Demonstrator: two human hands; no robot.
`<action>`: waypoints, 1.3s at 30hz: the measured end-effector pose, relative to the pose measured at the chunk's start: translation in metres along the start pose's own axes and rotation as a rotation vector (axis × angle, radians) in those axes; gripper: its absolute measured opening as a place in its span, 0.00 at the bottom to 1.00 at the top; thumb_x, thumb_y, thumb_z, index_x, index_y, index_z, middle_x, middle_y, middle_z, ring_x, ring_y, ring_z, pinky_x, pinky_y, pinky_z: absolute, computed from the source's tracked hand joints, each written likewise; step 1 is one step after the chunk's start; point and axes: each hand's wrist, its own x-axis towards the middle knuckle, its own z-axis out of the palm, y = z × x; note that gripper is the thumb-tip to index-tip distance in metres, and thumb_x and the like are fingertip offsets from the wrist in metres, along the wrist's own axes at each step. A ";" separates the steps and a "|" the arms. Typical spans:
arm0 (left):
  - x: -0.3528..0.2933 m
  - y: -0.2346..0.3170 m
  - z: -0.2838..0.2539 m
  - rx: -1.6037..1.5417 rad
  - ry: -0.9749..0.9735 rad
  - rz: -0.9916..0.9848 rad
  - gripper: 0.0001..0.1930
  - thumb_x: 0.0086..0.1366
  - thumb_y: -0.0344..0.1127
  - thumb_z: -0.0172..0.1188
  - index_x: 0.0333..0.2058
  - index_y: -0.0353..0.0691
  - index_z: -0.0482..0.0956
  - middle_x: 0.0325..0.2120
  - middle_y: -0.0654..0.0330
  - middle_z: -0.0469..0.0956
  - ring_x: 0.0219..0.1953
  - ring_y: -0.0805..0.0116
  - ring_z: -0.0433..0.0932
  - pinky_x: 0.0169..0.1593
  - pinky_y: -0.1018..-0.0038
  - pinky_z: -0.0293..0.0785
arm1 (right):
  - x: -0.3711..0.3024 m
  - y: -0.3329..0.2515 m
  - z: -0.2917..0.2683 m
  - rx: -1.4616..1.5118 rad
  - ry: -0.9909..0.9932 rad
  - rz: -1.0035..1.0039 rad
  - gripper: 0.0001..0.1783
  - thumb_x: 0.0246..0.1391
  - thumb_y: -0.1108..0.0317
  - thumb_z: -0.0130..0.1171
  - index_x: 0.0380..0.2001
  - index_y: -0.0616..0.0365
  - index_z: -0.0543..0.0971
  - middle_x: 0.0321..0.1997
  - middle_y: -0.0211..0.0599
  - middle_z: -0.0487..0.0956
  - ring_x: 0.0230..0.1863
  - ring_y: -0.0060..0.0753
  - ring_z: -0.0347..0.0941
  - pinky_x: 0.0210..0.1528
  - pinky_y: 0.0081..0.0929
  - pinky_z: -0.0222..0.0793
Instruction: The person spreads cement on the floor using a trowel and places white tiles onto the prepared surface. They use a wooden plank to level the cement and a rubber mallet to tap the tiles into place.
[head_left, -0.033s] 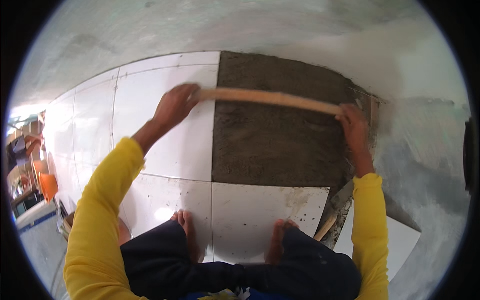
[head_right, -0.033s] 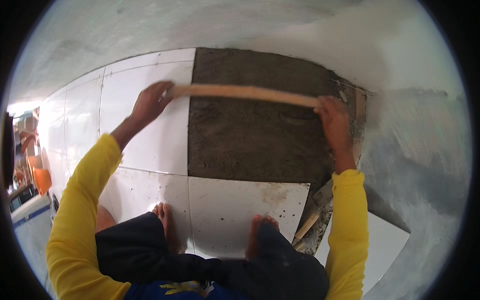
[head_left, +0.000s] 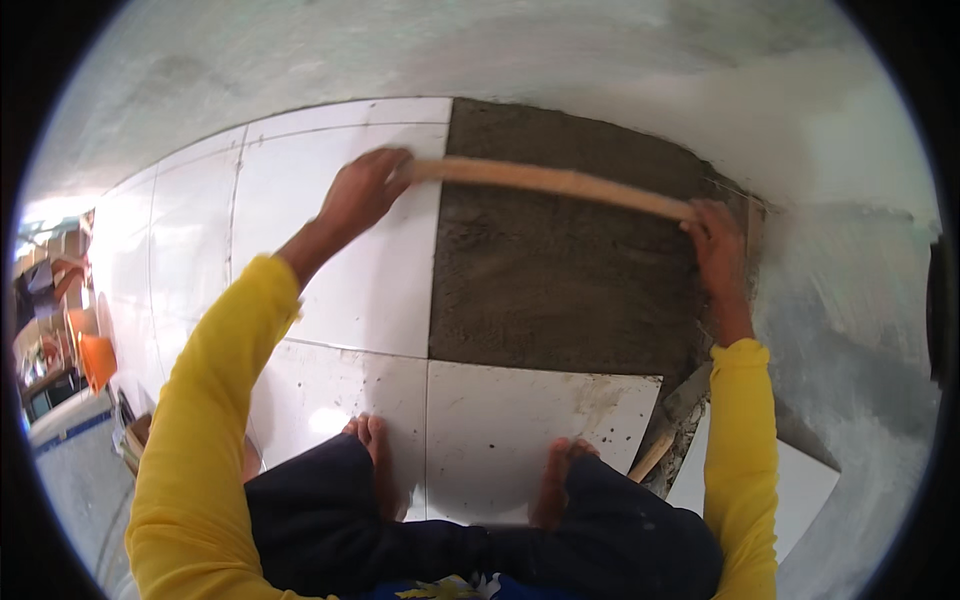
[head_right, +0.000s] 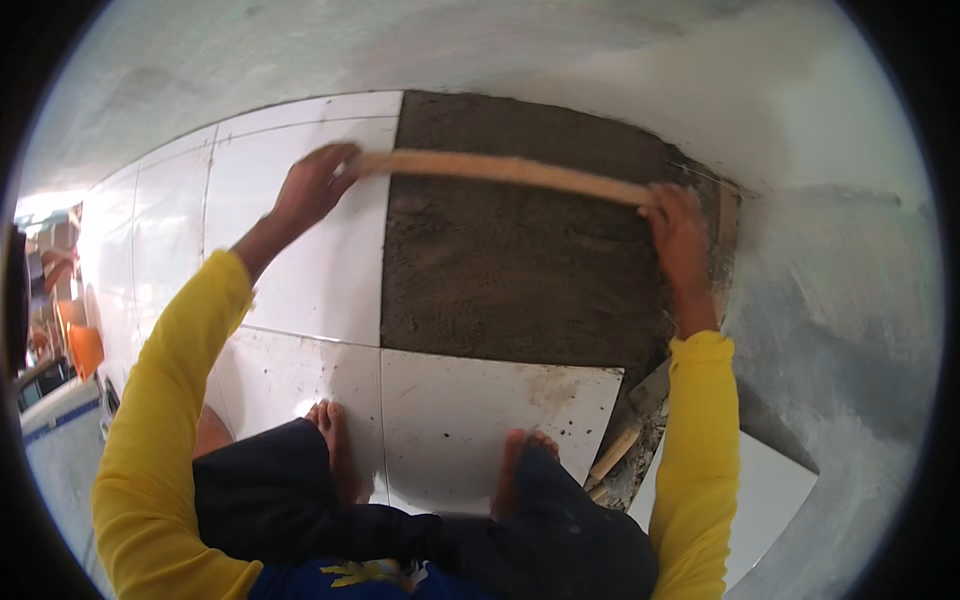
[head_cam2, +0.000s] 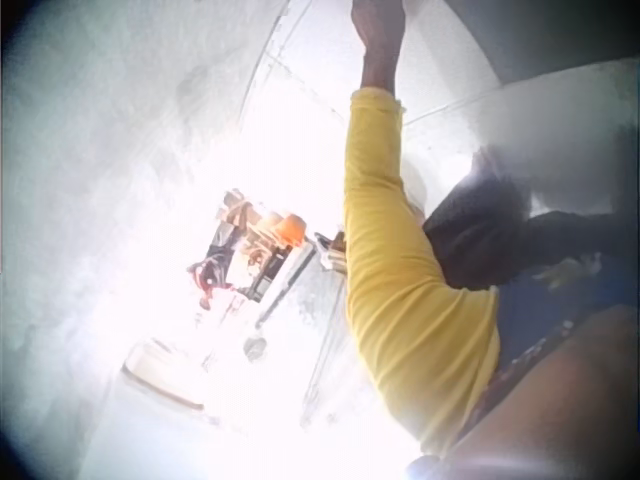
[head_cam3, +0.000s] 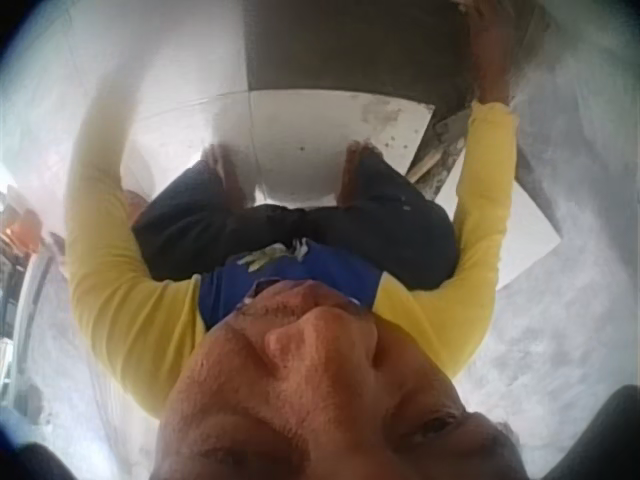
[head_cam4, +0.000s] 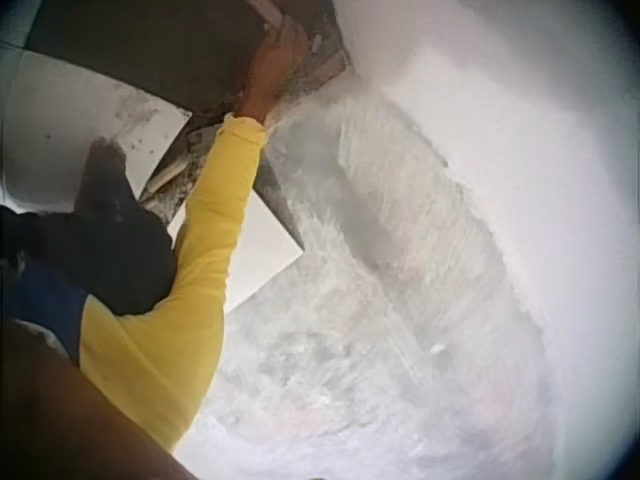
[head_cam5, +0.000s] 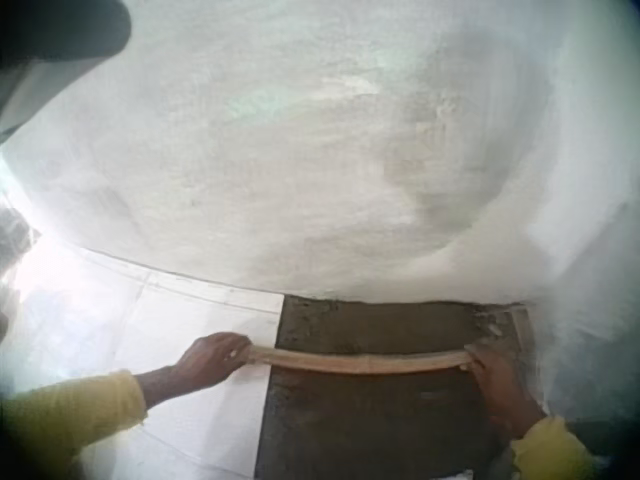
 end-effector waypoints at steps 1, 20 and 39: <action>0.011 -0.014 0.003 0.035 0.145 0.159 0.17 0.67 0.35 0.68 0.53 0.39 0.80 0.48 0.49 0.84 0.46 0.45 0.84 0.49 0.55 0.82 | 0.012 0.000 0.007 0.027 -0.019 0.033 0.20 0.57 0.71 0.71 0.54 0.59 0.83 0.56 0.50 0.82 0.60 0.56 0.77 0.62 0.48 0.74; -0.043 0.006 -0.012 0.057 -0.132 0.102 0.20 0.66 0.35 0.70 0.54 0.34 0.81 0.50 0.49 0.83 0.50 0.47 0.84 0.54 0.59 0.83 | -0.047 -0.040 -0.021 0.039 -0.177 0.095 0.20 0.56 0.70 0.71 0.52 0.62 0.84 0.54 0.51 0.83 0.56 0.57 0.79 0.59 0.46 0.76; 0.027 -0.006 0.003 -0.022 0.012 -0.002 0.19 0.67 0.32 0.68 0.56 0.37 0.80 0.52 0.49 0.83 0.50 0.46 0.84 0.53 0.59 0.82 | 0.033 0.000 0.003 0.063 -0.091 0.122 0.18 0.59 0.66 0.69 0.51 0.59 0.84 0.55 0.47 0.83 0.56 0.56 0.78 0.59 0.46 0.76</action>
